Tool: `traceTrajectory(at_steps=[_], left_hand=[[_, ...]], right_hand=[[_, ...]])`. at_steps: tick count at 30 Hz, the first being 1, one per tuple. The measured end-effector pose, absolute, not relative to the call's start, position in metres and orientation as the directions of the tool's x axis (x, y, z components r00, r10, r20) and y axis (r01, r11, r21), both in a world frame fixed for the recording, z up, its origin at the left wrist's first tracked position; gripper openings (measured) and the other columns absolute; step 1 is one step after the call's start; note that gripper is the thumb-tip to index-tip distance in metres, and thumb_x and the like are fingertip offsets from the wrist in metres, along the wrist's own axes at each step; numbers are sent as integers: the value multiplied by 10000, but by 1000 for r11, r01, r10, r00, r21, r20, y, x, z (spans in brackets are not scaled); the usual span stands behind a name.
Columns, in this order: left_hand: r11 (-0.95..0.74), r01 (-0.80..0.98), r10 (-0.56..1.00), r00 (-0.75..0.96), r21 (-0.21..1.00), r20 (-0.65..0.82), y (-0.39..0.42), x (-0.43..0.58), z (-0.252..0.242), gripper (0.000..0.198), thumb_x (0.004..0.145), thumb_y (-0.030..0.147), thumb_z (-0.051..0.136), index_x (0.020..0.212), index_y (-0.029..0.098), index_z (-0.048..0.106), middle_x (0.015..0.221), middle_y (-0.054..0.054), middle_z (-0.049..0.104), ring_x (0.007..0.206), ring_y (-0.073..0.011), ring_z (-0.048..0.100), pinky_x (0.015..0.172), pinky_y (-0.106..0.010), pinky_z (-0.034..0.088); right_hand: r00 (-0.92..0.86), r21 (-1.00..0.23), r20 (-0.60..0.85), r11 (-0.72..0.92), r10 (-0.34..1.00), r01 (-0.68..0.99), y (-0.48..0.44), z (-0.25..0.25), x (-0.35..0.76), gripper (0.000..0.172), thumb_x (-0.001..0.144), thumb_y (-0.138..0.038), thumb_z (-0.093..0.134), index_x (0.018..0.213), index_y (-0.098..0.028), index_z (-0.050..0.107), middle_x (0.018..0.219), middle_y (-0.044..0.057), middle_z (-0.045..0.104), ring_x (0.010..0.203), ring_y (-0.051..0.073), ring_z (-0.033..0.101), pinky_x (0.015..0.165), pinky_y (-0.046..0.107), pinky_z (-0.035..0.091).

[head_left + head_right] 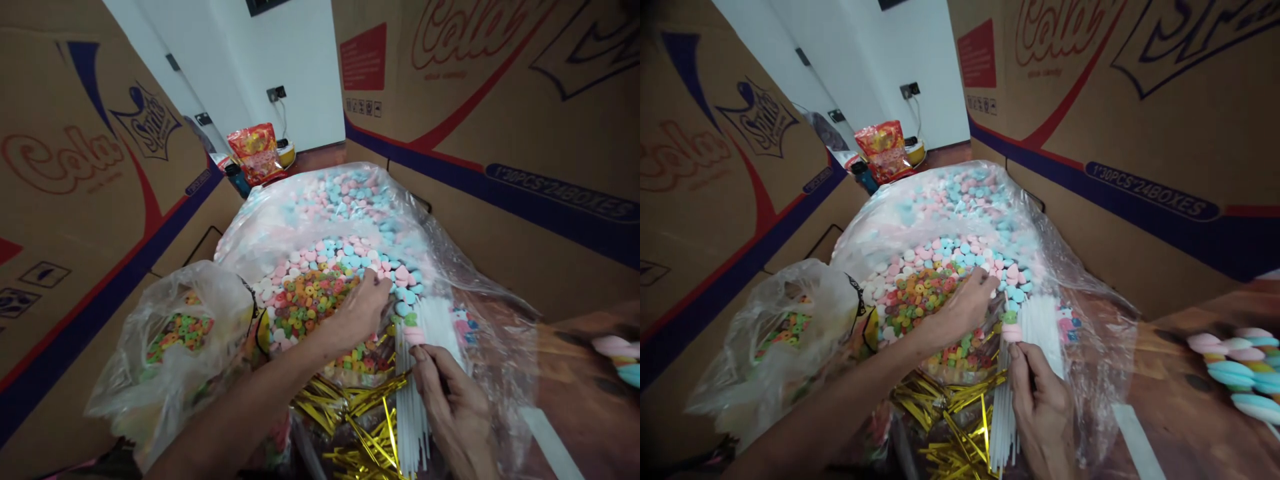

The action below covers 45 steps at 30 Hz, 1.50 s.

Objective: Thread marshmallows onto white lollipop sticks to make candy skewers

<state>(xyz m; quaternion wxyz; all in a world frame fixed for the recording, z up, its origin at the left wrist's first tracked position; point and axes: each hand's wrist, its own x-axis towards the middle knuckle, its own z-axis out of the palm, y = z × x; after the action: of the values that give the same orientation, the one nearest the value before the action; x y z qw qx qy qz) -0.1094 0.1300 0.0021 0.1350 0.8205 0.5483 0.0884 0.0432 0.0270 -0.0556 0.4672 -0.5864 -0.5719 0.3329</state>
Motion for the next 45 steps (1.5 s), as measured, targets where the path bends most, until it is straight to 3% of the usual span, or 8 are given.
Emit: traceTrajectory(at_steps=[2,5,8,12,22,30,39,45], left_hand=[[-266,780,955,294,566,42,125,-116,5,249,865,102,450,1073,157,574,981,-94,593,830,-190,582,742,-304,475],[-40,419,992,124,907,-14,114,-128,5,320,871,201,522,1184,148,564,818,-38,627,703,-157,600,692,-281,481],[61,93,998,28,994,-64,101,-140,0,299,843,286,603,1095,131,645,738,-19,637,653,-134,595,664,-255,474],[58,-111,996,-59,992,-65,90,-149,-9,311,784,307,692,1046,141,712,788,-21,687,676,-116,599,678,-234,473],[51,-110,990,-125,993,-65,79,-153,-12,314,742,280,730,1028,152,760,969,-53,753,838,-165,658,776,-262,522],[-79,145,995,-42,986,86,75,-159,-18,194,802,235,673,944,141,765,946,-79,752,845,-186,683,768,-279,535],[-151,410,966,-132,900,223,58,-145,-20,259,890,207,587,1100,185,737,1064,-74,732,995,-189,669,887,-303,515],[-168,394,972,-87,904,219,57,-141,-15,268,923,254,550,1100,170,733,1035,-81,722,960,-179,668,837,-289,523]], right_hand=[[101,-944,114,76,988,321,28,-51,45,343,940,-465,513,919,-163,676,556,-45,427,471,106,401,430,190,345],[51,-957,69,51,996,286,27,-40,44,338,926,-477,532,894,-171,673,543,-53,374,464,105,362,415,202,305],[-32,-968,39,46,999,247,24,-29,37,334,916,-481,547,849,-177,669,547,-50,365,474,101,334,416,209,274],[-72,-979,32,46,997,197,20,-22,24,337,908,-478,560,859,-172,691,609,-25,466,530,104,373,459,208,307],[-105,-985,-26,-8,994,170,18,-16,15,332,882,-479,590,831,-164,684,632,-23,463,565,112,377,491,210,310],[-304,-985,-175,-171,937,40,27,-16,23,385,897,-534,554,743,-181,548,586,-49,308,523,97,262,445,213,201],[-168,-993,-119,-120,979,5,21,-25,2,388,906,-532,533,716,-198,478,564,-67,292,491,88,250,416,208,189],[-114,-992,-122,-126,986,-24,24,-26,-2,383,912,-526,521,718,-199,474,563,-70,301,491,90,253,413,209,202]])
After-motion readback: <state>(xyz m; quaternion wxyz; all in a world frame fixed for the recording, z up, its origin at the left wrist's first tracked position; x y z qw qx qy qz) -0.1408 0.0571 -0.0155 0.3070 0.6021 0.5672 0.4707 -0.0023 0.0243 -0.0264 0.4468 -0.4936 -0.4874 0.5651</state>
